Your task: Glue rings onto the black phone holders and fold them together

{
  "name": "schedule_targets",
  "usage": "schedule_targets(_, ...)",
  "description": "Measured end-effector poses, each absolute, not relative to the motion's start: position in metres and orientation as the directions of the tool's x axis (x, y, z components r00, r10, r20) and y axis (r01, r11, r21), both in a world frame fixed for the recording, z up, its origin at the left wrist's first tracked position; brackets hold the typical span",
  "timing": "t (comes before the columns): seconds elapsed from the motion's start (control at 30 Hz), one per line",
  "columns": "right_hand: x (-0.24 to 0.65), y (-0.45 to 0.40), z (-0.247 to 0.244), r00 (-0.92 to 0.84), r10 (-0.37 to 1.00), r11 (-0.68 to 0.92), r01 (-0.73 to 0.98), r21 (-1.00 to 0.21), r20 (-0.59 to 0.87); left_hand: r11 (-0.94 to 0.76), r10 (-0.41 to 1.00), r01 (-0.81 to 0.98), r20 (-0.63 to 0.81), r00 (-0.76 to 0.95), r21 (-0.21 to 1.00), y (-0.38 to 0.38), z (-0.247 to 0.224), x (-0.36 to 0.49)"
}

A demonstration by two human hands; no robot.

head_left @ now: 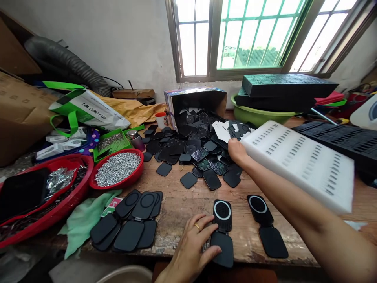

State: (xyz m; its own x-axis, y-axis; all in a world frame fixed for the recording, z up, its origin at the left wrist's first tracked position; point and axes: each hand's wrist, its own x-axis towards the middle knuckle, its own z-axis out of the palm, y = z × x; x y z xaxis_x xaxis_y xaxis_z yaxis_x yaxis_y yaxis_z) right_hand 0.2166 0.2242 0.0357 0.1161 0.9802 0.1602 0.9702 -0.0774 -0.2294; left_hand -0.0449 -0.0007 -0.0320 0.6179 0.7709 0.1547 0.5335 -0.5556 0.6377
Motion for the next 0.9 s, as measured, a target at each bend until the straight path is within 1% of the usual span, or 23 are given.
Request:
schedule_targets(0.07, 0.215, 0.211, 0.038, 0.123, 0.962, -0.045, 0.952, -0.302, 0.242, -0.545, 0.776, 0.538, 0.144, 0.614, 0.643, -0.002, -0.031, -0.044)
schedule_targets(0.13, 0.212, 0.195, 0.043, 0.122, 0.936, 0.020, 0.918, -0.395, 0.330, -0.539, 0.778, 0.532, 0.145, 0.611, 0.653, -0.001, -0.031, -0.043)
schedule_targets(0.23, 0.208, 0.174, 0.047, 0.157, 0.900, 0.112, 0.818, -0.565, 0.406, -0.533, 0.786, 0.498, 0.184, 0.590, 0.684, 0.004, -0.029, -0.042)
schedule_targets(0.3, 0.207, 0.167, 0.049, 0.200, 0.901, 0.139, 0.710, -0.690, 0.386, -0.511, 0.805, 0.480, 0.202, 0.558, 0.713, 0.009, -0.025, -0.042)
schedule_targets(0.37, 0.207, 0.166, 0.049, 0.224, 0.922, 0.137, 0.576, -0.806, 0.316, -0.457, 0.841, 0.477, 0.191, 0.506, 0.751, 0.013, -0.018, -0.041)
schedule_targets(0.47, 0.204, 0.166, 0.052, 0.202, 0.961, 0.106, 0.368, -0.924, 0.191, -0.333, 0.916, 0.472, 0.161, 0.369, 0.816, 0.021, -0.010, -0.044)
schedule_targets(0.57, 0.195, 0.153, 0.057, 0.114, 0.990, 0.053, 0.210, -0.976, 0.079, -0.213, 0.973, 0.405, 0.157, 0.169, 0.889, 0.033, -0.005, -0.052)
schedule_targets(0.63, 0.186, 0.136, 0.058, 0.017, 1.000, 0.004, 0.149, -0.989, 0.006, -0.159, 0.987, 0.305, 0.152, 0.047, 0.939, 0.044, -0.001, -0.057)
schedule_targets(0.7, 0.178, 0.118, 0.058, -0.120, 0.989, -0.079, 0.076, -0.994, -0.088, -0.107, 0.994, 0.171, 0.111, -0.019, 0.979, 0.053, 0.004, -0.061)
schedule_targets(0.73, 0.174, 0.110, 0.057, -0.190, 0.973, -0.128, 0.035, -0.991, -0.133, -0.065, 0.997, 0.100, 0.068, -0.024, 0.993, 0.057, 0.007, -0.062)
schedule_targets(0.8, 0.167, 0.097, 0.053, -0.293, 0.936, -0.214, -0.028, -0.976, -0.197, 0.069, 0.998, -0.050, -0.068, 0.012, 0.996, 0.061, 0.013, -0.062)
schedule_targets(0.83, 0.164, 0.094, 0.050, -0.316, 0.925, -0.236, -0.038, -0.971, -0.213, 0.143, 0.989, -0.111, -0.139, 0.047, 0.983, 0.062, 0.015, -0.061)
schedule_targets(0.9, 0.159, 0.091, 0.044, -0.320, 0.922, -0.230, 0.000, -0.973, -0.218, 0.255, 0.966, -0.189, -0.239, 0.102, 0.948, 0.060, 0.018, -0.059)
